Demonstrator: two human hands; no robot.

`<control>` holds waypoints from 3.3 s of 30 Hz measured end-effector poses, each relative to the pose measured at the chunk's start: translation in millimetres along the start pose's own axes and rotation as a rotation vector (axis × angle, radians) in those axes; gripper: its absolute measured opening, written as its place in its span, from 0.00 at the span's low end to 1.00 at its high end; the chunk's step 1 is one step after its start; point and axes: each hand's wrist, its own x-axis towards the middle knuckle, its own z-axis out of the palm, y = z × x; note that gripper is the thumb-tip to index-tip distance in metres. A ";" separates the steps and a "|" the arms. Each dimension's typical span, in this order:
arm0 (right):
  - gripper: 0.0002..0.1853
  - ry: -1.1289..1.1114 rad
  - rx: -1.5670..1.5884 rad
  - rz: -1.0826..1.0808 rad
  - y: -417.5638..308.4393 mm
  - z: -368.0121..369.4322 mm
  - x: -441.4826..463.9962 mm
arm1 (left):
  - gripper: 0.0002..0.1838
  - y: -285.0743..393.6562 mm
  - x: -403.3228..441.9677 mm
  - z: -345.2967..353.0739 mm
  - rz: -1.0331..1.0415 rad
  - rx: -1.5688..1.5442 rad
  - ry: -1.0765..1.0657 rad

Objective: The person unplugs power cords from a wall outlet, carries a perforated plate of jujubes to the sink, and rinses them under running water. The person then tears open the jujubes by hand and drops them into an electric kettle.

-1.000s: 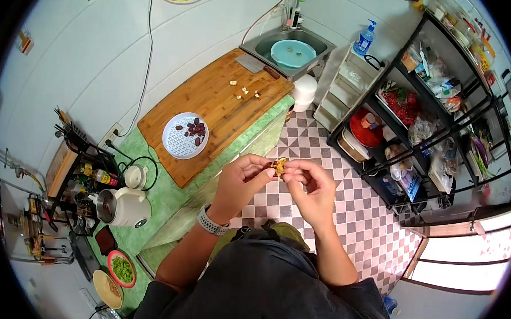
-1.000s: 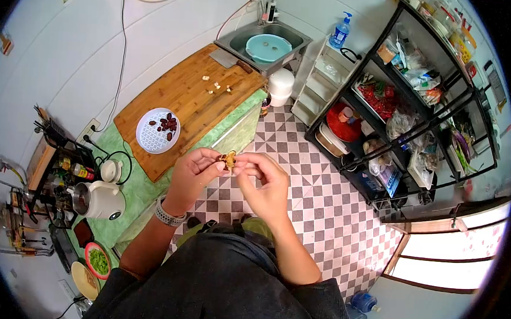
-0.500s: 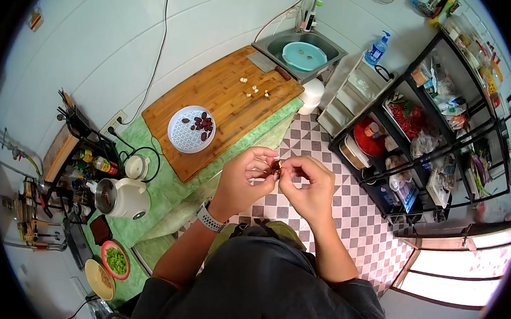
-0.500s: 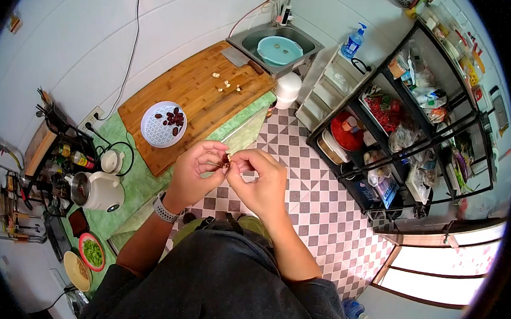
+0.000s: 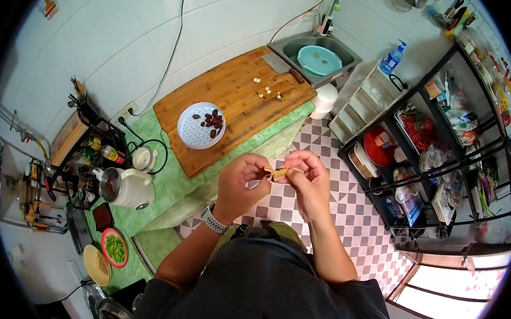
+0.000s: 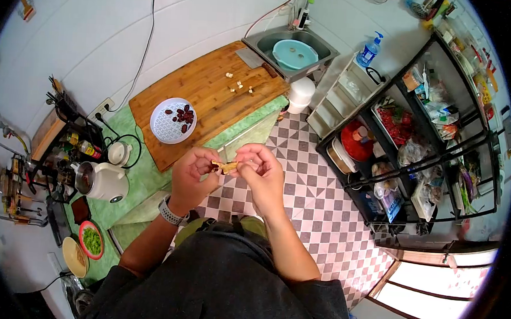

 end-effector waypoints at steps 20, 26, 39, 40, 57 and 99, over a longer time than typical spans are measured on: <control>0.16 -0.304 0.180 0.388 56.0 45.3 19.7 | 0.15 16.3 -64.6 -67.3 -0.007 0.075 0.182; 0.13 -0.413 0.435 0.697 88.6 105.8 25.2 | 0.16 26.7 -83.8 -129.3 -0.008 -0.117 0.312; 0.09 -0.591 -0.304 0.306 178.8 245.2 36.3 | 0.14 99.6 -124.6 -267.4 0.043 0.418 0.340; 0.09 -0.577 -0.355 0.245 189.1 252.5 39.0 | 0.14 105.2 -128.2 -277.6 0.041 0.417 0.346; 0.18 0.171 0.228 0.688 204.9 145.4 35.0 | 0.31 128.5 -152.0 -414.7 -0.045 1.358 0.524; 0.11 1.535 0.982 -0.181 172.1 -237.0 -375.1 | 0.14 -255.3 131.3 -308.9 -0.047 1.000 -0.046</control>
